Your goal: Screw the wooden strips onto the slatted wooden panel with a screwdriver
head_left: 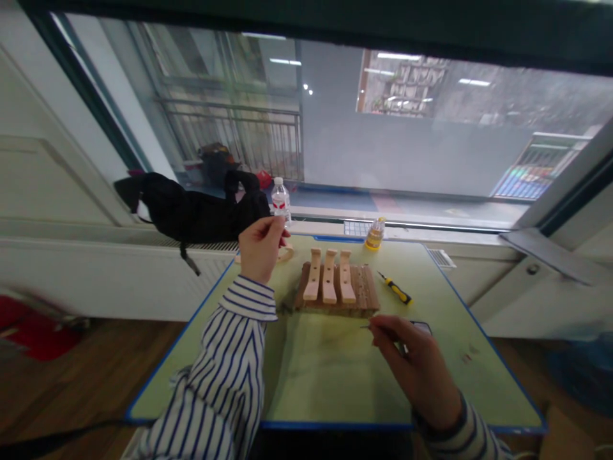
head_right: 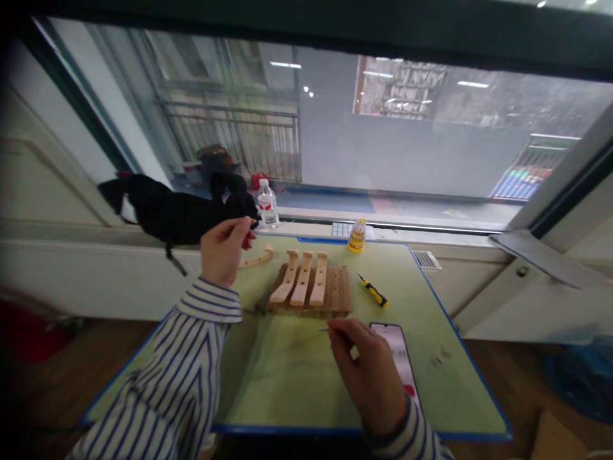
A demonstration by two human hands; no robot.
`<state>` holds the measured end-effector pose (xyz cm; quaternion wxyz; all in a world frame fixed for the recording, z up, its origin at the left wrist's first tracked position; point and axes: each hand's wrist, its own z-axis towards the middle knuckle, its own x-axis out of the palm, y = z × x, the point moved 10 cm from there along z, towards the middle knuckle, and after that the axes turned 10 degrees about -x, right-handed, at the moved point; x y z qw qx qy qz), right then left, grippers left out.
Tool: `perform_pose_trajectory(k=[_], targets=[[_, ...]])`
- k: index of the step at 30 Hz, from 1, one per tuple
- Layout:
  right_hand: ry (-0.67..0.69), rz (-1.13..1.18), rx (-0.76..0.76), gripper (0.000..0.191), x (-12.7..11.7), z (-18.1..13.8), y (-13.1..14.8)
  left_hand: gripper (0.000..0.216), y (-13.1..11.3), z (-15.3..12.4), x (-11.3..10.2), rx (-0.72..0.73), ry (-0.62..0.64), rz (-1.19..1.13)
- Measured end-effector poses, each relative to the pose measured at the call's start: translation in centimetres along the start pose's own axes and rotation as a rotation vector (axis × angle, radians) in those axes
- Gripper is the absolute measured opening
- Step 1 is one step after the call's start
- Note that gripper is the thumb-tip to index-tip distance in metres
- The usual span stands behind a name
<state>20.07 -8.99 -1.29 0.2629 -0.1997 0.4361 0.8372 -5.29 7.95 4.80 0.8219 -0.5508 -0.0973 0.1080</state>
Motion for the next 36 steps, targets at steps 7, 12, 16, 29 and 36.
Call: perform_pose_trajectory(k=[7,12,16,29,36], targets=[[0.068,0.013,0.015,0.017,-2.7,2.9,-3.9,0.022,-0.4,0.0,5.4,0.148,0.351,0.263],[0.081,0.038,-0.005,0.019,-3.0,6.7,-6.3,0.024,2.4,-2.4,8.6,0.234,0.658,0.465],[0.084,0.022,-0.014,0.017,-2.2,9.5,-8.0,0.026,4.8,-4.4,10.7,0.287,0.881,0.597],[0.145,0.039,-0.08,0.013,1.2,13.8,-10.4,0.024,4.3,-4.3,12.1,0.424,0.918,0.681],[0.165,0.061,-0.134,0.011,3.2,14.3,-9.5,0.017,1.0,-1.0,12.4,0.562,0.755,0.581]])
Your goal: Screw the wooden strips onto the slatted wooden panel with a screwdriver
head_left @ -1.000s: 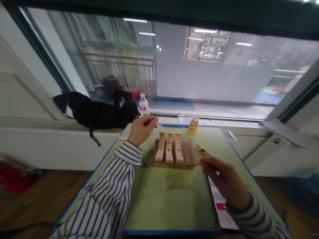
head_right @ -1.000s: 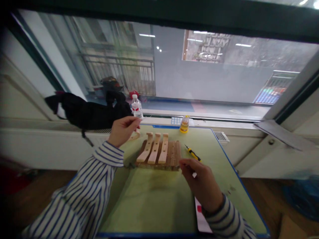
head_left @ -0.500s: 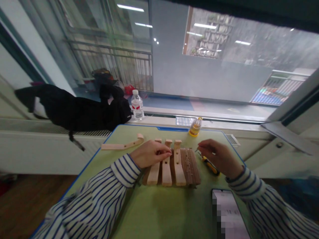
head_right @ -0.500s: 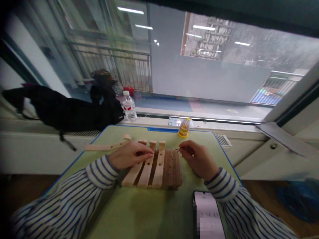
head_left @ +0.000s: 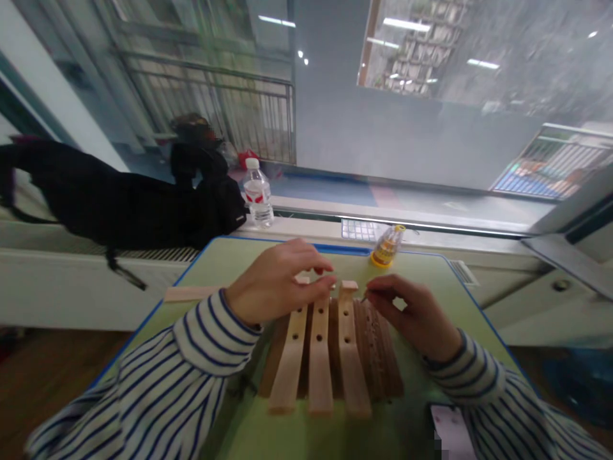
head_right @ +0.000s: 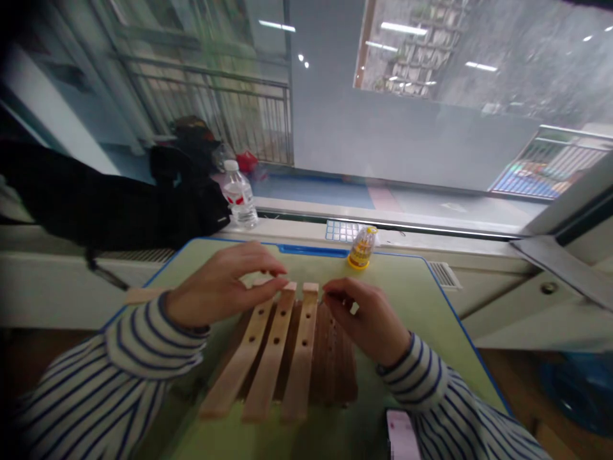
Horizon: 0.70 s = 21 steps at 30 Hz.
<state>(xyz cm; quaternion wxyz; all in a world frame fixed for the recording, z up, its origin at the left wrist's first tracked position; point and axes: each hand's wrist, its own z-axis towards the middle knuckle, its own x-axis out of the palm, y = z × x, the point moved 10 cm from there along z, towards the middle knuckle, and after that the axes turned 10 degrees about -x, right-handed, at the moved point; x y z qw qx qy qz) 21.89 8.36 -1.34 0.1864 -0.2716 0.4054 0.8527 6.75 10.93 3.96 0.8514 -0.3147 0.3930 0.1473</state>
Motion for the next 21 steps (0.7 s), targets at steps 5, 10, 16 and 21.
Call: perform_pose_trajectory(k=[5,10,16,21], targets=[[0.049,-0.025,-0.023,0.012,0.9,-0.1,0.5,0.029,1.7,1.0,3.6,-0.016,0.265,-0.093],[0.126,-0.029,-0.045,0.014,2.4,-0.3,0.0,0.032,2.3,0.4,5.4,-0.026,0.352,-0.096],[0.115,-0.036,-0.019,0.014,2.3,-0.1,-0.4,0.034,2.9,0.3,6.1,-0.085,0.413,-0.101],[0.097,-0.036,0.004,0.013,2.2,-0.2,-0.8,0.035,3.1,0.2,6.3,-0.104,0.424,-0.14]])
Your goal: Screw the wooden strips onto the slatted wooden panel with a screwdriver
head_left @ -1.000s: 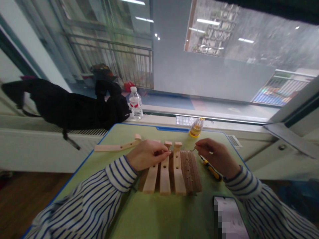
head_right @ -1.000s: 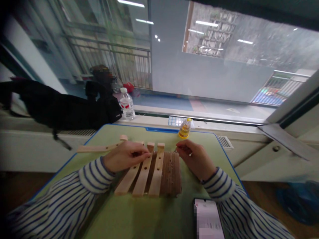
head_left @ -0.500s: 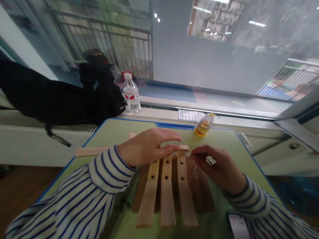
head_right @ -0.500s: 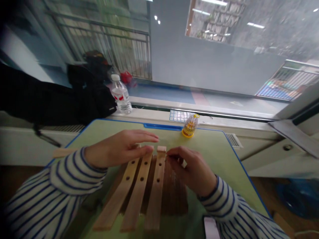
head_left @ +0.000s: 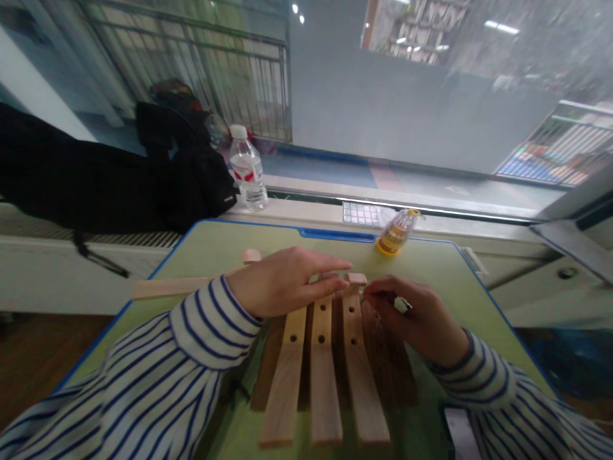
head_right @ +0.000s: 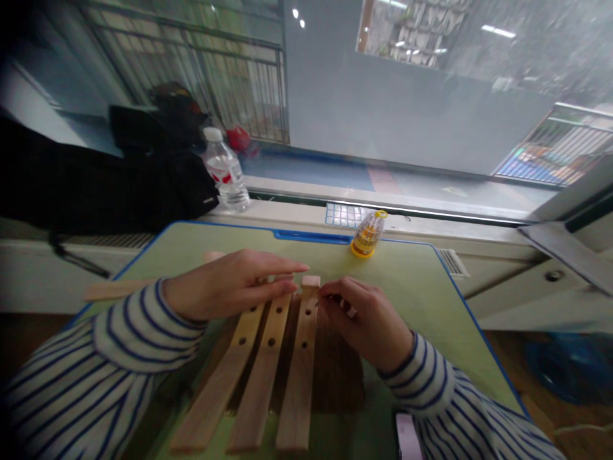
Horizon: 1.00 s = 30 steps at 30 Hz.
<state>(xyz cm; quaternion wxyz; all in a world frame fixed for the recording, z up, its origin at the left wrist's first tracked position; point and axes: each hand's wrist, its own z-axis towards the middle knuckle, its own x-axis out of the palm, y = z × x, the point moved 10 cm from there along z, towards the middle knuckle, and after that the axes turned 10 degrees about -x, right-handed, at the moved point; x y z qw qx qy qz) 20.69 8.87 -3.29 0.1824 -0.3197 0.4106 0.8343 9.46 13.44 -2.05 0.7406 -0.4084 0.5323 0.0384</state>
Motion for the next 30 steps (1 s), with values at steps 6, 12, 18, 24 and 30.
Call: perform_pose_trajectory(k=[6,12,18,24,30], targets=[[-0.011,0.003,0.006,0.013,0.2,0.3,-0.2,0.032,-0.6,-0.1,0.3,0.034,0.021,-0.015],[-0.006,-0.007,-0.019,0.012,0.4,0.6,0.5,0.032,-0.7,-0.6,0.2,0.047,0.004,-0.03],[0.036,-0.035,-0.06,0.014,0.3,0.4,1.0,0.032,-0.7,-0.4,0.2,0.028,-0.017,0.033],[0.069,-0.043,-0.059,0.015,0.7,0.3,0.9,0.032,-0.8,-0.1,0.3,0.032,-0.046,0.067],[0.109,0.017,-0.096,0.016,1.2,0.5,1.2,0.03,-0.6,0.1,0.2,0.027,-0.07,0.075]])
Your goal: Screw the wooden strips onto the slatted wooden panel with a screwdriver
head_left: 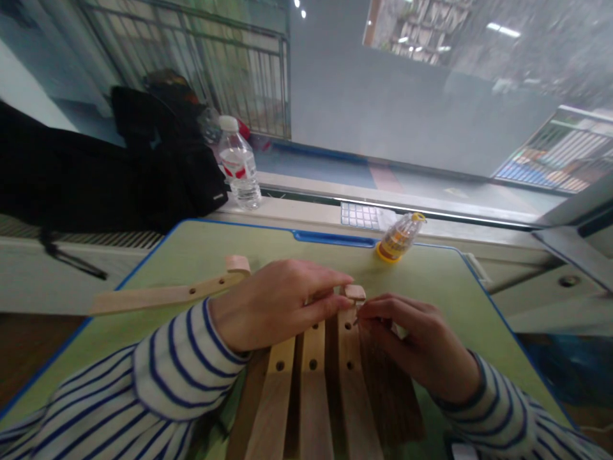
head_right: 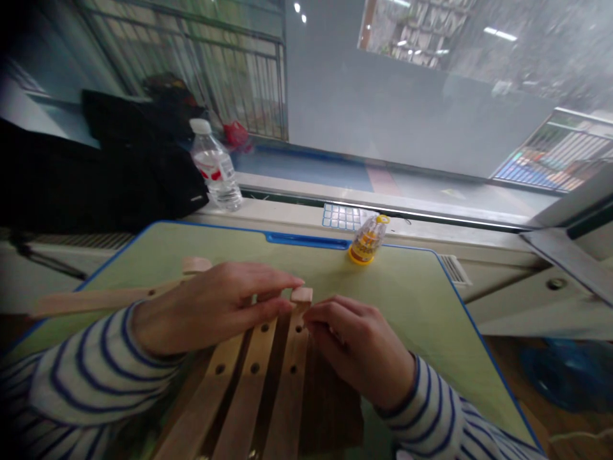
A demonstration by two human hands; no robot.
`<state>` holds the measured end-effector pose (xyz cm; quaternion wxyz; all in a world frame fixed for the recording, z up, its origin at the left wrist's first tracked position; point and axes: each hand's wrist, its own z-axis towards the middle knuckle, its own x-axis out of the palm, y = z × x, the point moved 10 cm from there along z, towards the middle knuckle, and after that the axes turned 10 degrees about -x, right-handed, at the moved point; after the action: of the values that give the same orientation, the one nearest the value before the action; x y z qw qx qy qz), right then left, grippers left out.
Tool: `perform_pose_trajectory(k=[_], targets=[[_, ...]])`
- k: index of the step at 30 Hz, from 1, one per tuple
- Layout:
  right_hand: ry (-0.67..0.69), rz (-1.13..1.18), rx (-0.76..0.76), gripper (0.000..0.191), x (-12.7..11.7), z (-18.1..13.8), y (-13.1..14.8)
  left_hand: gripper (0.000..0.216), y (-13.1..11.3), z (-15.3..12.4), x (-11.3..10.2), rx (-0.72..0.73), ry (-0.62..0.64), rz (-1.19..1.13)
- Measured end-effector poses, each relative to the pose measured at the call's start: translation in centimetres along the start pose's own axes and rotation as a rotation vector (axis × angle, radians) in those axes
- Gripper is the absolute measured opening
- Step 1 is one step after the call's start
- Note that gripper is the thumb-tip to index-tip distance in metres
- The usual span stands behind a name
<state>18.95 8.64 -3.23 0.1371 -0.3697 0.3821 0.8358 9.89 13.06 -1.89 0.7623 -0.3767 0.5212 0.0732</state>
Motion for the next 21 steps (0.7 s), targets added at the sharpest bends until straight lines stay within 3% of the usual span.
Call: perform_pose_trajectory(k=[10,21], targets=[[0.028,0.02,0.008,0.021,0.9,0.0,-0.3,0.026,0.7,0.0,-0.2,-0.074,-0.058,-0.016],[0.05,0.018,-0.028,0.021,1.3,0.1,0.1,0.025,0.6,0.0,0.0,-0.052,-0.052,-0.013]])
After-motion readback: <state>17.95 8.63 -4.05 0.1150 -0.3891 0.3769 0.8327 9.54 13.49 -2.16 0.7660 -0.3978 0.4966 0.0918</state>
